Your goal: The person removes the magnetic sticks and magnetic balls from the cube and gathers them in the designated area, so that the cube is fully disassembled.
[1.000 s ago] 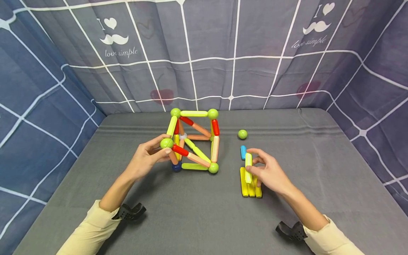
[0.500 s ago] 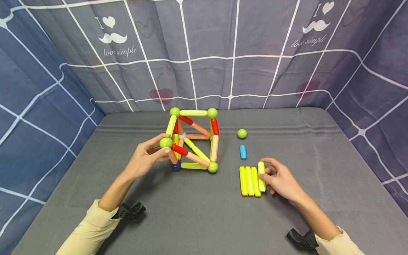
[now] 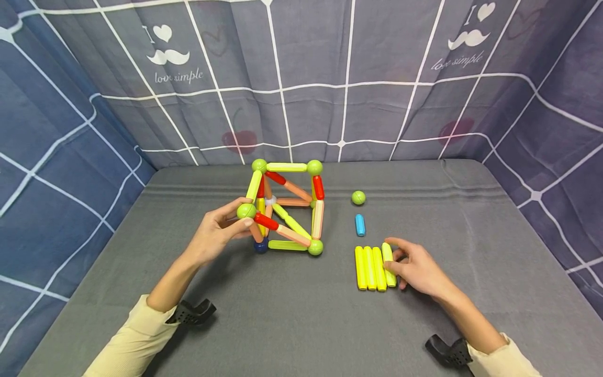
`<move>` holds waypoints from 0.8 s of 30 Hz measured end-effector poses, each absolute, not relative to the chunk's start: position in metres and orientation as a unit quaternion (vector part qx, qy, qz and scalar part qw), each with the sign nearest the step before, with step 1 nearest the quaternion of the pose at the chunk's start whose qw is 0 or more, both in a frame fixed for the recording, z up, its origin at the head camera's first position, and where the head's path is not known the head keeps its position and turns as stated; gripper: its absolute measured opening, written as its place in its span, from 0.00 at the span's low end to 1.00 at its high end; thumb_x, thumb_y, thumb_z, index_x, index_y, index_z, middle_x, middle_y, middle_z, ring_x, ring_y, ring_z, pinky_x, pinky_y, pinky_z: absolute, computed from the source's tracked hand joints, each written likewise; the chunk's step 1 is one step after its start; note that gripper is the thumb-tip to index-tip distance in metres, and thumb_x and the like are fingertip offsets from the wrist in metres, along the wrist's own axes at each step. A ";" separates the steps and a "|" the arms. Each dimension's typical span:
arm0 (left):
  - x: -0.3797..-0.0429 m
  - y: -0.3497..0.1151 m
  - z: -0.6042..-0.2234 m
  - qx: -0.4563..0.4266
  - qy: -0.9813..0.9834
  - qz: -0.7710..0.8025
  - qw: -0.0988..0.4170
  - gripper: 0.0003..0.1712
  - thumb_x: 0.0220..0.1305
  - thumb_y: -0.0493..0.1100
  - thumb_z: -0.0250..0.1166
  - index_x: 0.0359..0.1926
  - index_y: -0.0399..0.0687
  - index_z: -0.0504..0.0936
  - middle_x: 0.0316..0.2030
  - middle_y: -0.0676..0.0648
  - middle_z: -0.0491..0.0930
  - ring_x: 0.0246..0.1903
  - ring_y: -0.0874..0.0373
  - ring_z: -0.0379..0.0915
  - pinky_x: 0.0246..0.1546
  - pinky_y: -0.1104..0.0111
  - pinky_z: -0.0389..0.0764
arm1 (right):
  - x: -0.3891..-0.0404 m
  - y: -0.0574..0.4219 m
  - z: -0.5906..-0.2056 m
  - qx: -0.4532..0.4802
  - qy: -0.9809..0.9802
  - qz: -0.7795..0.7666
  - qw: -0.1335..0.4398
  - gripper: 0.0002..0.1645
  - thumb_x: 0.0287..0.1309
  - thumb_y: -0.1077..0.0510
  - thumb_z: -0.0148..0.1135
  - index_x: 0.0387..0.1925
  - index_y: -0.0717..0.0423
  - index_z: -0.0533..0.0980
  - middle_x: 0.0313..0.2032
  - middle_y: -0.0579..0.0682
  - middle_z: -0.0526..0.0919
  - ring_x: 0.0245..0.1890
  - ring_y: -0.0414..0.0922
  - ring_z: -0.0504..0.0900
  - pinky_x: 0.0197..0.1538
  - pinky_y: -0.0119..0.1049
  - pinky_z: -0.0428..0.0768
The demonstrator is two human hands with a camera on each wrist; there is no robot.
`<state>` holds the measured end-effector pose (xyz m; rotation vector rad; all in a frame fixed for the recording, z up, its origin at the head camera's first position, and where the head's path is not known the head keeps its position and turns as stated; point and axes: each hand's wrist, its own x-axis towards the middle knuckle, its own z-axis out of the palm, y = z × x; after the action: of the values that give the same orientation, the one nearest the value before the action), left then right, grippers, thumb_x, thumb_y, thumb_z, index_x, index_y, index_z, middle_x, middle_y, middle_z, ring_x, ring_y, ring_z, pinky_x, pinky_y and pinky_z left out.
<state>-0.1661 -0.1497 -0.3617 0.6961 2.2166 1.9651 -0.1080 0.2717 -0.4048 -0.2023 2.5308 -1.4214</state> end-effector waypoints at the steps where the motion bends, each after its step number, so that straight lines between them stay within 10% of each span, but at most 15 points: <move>1: -0.166 -0.149 -0.362 0.228 0.728 0.644 0.049 0.25 0.69 0.36 0.63 0.65 0.36 0.71 0.56 0.36 0.76 0.50 0.39 0.79 0.47 0.56 0.83 | -0.108 0.272 -0.405 -0.071 0.863 -0.485 0.119 0.37 0.63 0.63 0.64 0.67 0.72 0.60 0.39 0.59 0.75 0.17 0.44 0.75 0.21 0.38 0.81; 24: -0.165 -0.149 -0.361 0.223 0.725 0.650 0.048 0.25 0.69 0.35 0.63 0.65 0.35 0.72 0.57 0.33 0.75 0.50 0.35 0.78 0.47 0.54 0.83 | -0.109 0.275 -0.405 -0.099 0.864 -0.475 0.136 0.29 0.68 0.62 0.58 0.65 0.73 0.65 0.30 0.55 0.75 0.16 0.44 0.74 0.20 0.38 0.80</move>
<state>-0.1654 -0.1486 -0.3614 0.6796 2.2105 1.9828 -0.1087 0.2752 -0.4050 -0.2865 2.5002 -1.3763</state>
